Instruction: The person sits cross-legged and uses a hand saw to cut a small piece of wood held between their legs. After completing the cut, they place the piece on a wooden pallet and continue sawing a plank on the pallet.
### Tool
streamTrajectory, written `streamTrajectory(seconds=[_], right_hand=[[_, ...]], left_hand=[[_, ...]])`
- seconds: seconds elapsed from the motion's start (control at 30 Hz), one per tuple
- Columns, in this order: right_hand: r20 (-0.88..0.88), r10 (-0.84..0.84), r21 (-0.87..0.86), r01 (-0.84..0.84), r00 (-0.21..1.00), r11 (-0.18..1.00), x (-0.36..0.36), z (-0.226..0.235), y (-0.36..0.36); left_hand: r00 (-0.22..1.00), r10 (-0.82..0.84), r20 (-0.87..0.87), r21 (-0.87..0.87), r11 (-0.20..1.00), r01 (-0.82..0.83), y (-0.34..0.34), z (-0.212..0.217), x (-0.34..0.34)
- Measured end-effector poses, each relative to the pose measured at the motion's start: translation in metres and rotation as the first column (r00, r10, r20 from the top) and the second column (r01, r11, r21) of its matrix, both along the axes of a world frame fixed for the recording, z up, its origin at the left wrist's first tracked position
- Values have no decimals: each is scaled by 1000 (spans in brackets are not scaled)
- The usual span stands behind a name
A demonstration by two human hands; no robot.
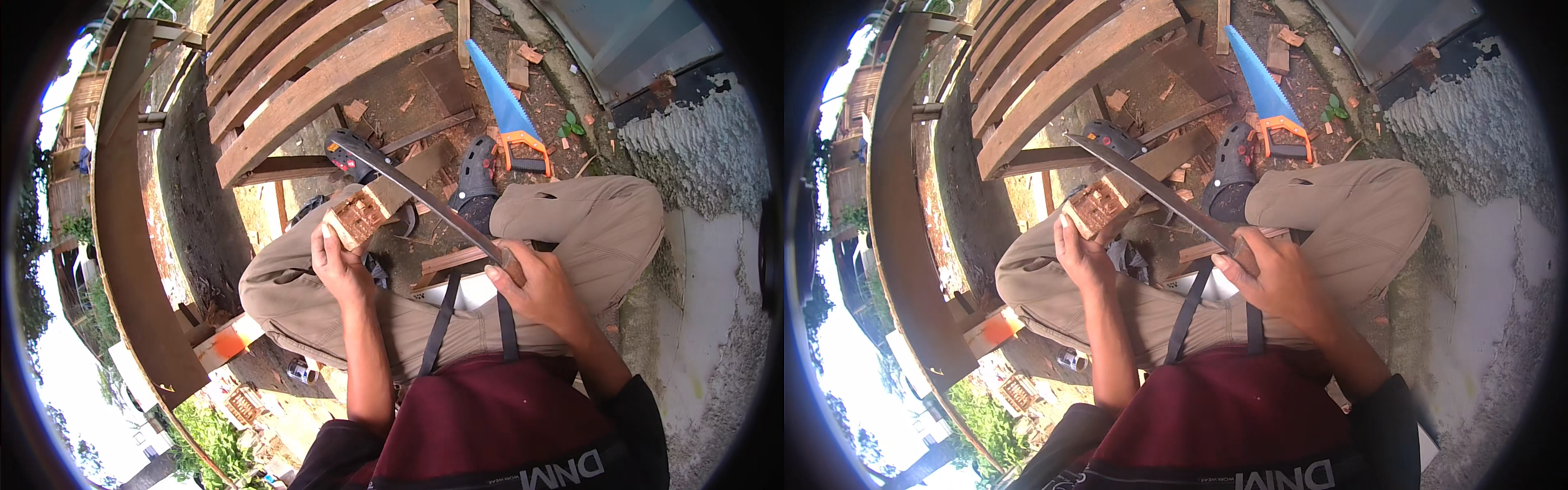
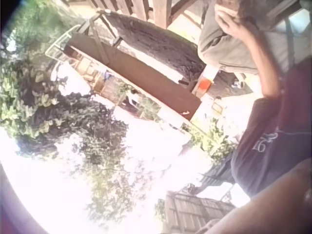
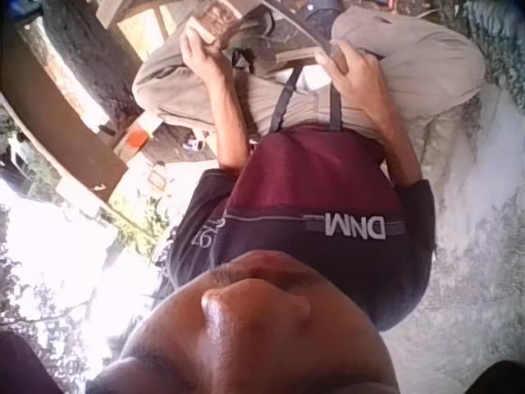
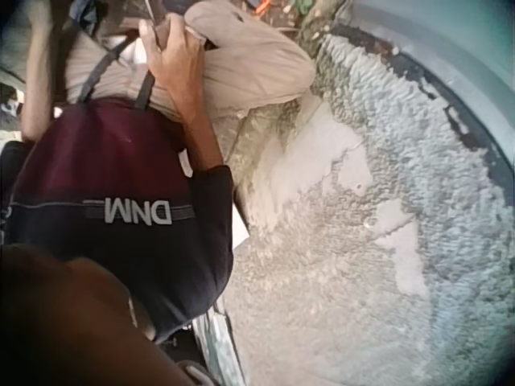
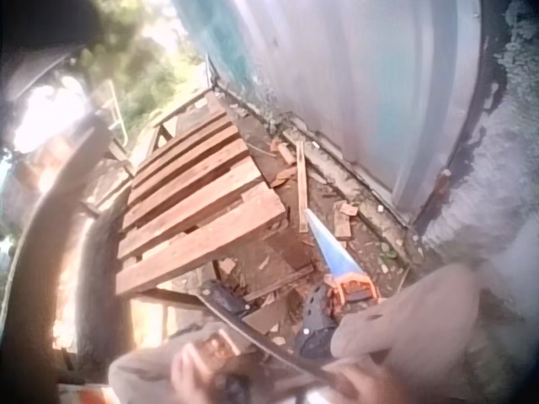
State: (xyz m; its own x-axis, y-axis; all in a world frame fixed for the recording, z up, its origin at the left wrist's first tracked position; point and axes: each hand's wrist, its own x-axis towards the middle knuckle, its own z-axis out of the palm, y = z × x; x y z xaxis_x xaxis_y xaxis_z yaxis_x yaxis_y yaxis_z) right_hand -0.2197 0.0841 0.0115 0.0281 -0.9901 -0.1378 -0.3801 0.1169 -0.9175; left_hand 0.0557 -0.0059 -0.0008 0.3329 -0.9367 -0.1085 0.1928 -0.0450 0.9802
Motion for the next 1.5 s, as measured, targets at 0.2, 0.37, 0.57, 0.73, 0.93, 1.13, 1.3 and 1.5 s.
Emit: streamTrajectory(seconds=[0.2,0.37,0.57,0.73,0.93,1.13,1.3,1.5], right_hand=[[-319,180,-10,-193,930,981,-41,1,17],[-382,231,-25,-260,895,965,-52,9,16],[-460,240,-73,-306,855,949,-51,14,9],[-455,236,-78,-303,858,950,-54,14,10],[-448,263,-82,-332,855,940,-56,17,7],[-474,237,-79,-309,848,948,-56,20,9],[-493,238,-70,-311,837,948,-61,21,7],[-563,225,-131,-355,795,926,-67,22,4]], left_hand=[[999,49,-17,35,998,-48,-4,3,11],[999,46,-4,29,999,-45,-4,1,14],[999,41,-8,28,999,-41,-5,1,15],[999,52,-9,25,998,-52,-5,0,12],[998,54,-19,19,998,-54,-3,-1,13],[998,55,-30,4,999,-55,-4,-2,11],[999,27,-20,0,1000,-27,-4,1,10],[999,18,-28,16,1000,-18,-1,-3,13]])
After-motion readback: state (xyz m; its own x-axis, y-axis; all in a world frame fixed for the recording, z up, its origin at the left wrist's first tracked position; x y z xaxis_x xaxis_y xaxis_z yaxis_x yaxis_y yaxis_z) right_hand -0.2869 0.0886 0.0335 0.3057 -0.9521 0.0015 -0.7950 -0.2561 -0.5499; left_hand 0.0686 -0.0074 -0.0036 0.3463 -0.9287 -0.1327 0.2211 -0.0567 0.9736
